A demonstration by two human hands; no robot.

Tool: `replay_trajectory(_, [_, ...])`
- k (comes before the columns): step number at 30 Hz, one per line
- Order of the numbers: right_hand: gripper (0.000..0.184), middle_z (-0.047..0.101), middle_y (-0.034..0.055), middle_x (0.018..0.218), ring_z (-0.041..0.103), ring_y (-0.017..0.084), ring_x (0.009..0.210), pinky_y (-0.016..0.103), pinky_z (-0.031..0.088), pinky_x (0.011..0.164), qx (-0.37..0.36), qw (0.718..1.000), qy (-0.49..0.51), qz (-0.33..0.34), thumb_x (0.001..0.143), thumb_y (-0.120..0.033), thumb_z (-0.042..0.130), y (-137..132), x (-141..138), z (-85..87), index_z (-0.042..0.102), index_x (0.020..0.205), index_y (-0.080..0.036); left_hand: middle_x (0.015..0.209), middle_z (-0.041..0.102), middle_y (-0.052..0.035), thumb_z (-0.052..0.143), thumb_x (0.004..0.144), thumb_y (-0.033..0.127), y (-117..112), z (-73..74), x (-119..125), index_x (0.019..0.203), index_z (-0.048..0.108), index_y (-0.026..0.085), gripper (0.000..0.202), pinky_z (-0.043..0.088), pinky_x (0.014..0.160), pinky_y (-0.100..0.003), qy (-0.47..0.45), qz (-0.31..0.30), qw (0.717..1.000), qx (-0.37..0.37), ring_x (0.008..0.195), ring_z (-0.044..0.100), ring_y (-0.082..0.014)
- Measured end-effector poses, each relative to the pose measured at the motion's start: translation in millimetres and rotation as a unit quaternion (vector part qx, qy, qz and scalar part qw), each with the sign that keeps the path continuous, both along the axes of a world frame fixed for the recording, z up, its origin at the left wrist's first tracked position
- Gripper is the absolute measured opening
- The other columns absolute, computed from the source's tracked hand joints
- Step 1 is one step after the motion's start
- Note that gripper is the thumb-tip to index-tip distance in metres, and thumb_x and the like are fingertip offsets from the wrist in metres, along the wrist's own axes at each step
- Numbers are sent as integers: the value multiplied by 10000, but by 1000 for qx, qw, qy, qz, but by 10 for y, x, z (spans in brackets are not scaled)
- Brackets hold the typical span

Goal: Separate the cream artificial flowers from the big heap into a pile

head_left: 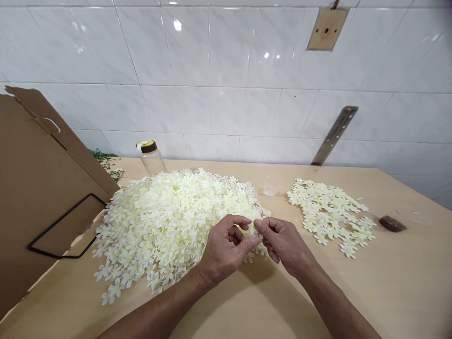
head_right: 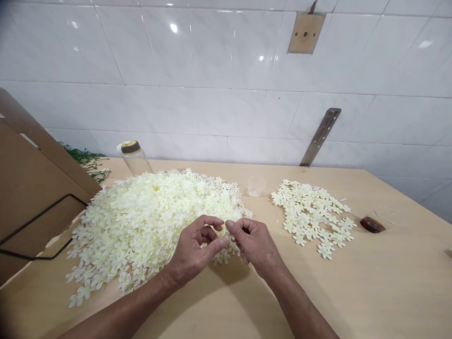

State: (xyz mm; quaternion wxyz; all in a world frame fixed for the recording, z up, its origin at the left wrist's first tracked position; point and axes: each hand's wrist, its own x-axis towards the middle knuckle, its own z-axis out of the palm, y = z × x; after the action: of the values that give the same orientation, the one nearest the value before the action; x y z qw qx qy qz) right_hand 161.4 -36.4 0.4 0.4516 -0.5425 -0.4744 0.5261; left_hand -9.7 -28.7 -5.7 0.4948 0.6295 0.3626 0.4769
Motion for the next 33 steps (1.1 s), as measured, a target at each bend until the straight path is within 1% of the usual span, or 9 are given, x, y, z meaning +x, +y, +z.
replay_trajectory(2, [510, 420, -70, 473, 334, 44, 332, 183, 274, 310, 3, 1000, 4, -5, 769, -641, 701, -1, 3, -9, 555, 623, -174, 934, 650, -47, 718, 831, 264, -13, 2, 1, 1008, 663, 170, 208, 481, 586, -223, 35, 29, 995, 87, 624, 588, -85])
replay_trajectory(4, [510, 423, -68, 468, 330, 43, 328, 185, 271, 310, 5, 1000, 2, -6, 767, -640, 703, -3, 5, -15, 559, 623, -173, 934, 664, -56, 681, 859, 227, -13, -1, -1, 988, 685, 167, 143, 490, 600, -226, 54, 44, 988, 138, 629, 596, -89])
replay_trajectory(7, [507, 426, -66, 472, 328, 43, 331, 186, 272, 311, -1, 1000, 7, -3, 767, -639, 706, -6, 4, -16, 561, 632, -173, 909, 685, -63, 654, 881, 205, -2, -12, -6, 984, 707, 168, 122, 501, 606, -224, 58, 54, 982, 171, 659, 619, -107])
replay_trajectory(10, [502, 423, -68, 481, 315, 41, 345, 182, 267, 312, -7, 1000, 23, 3, 768, -637, 708, -11, -4, -11, 559, 646, -174, 869, 697, -64, 626, 906, 205, 6, -29, -11, 986, 723, 175, 129, 521, 645, -233, 57, 60, 980, 181, 710, 649, -131])
replay_trajectory(14, [507, 391, -77, 442, 288, 47, 358, 181, 268, 315, -8, 999, 49, 22, 766, -634, 714, -26, -21, 12, 536, 626, -181, 783, 685, -44, 608, 925, 239, 1, -40, -17, 970, 724, 169, 143, 519, 613, -225, 59, 73, 984, 149, 594, 624, -104])
replay_trajectory(18, [504, 408, -70, 432, 295, 50, 365, 183, 291, 325, -7, 995, 80, 56, 784, -609, 716, -35, -17, 46, 519, 603, -181, 698, 657, -27, 597, 933, 305, -2, -35, -21, 944, 710, 165, 179, 508, 572, -210, 51, 80, 992, 83, 569, 616, -107])
replay_trajectory(24, [444, 417, -70, 446, 308, 46, 369, 177, 286, 342, -7, 994, 86, 74, 830, -571, 692, -37, 31, 59, 624, 705, -150, 547, 582, 23, 617, 906, 430, 47, -16, -3, 932, 677, 166, 272, 464, 458, -194, -21, 103, 994, -42, 461, 533, -98])
replay_trajectory(28, [453, 407, -70, 458, 318, 52, 382, 180, 288, 347, 5, 997, 59, 54, 829, -587, 681, -31, 37, 41, 631, 716, -151, 493, 553, 41, 647, 873, 464, 100, 1, 4, 888, 655, 160, 304, 404, 392, -181, -59, 110, 987, -97, 391, 458, -80])
replay_trajectory(33, [481, 432, -59, 498, 319, 52, 380, 194, 279, 346, 12, 1000, 4, -8, 789, -623, 692, -1, 27, 9, 608, 672, -164, 475, 534, 50, 685, 834, 469, 147, -14, 3, 829, 639, 159, 314, 371, 372, -165, -90, 124, 979, -133, 383, 437, -70])
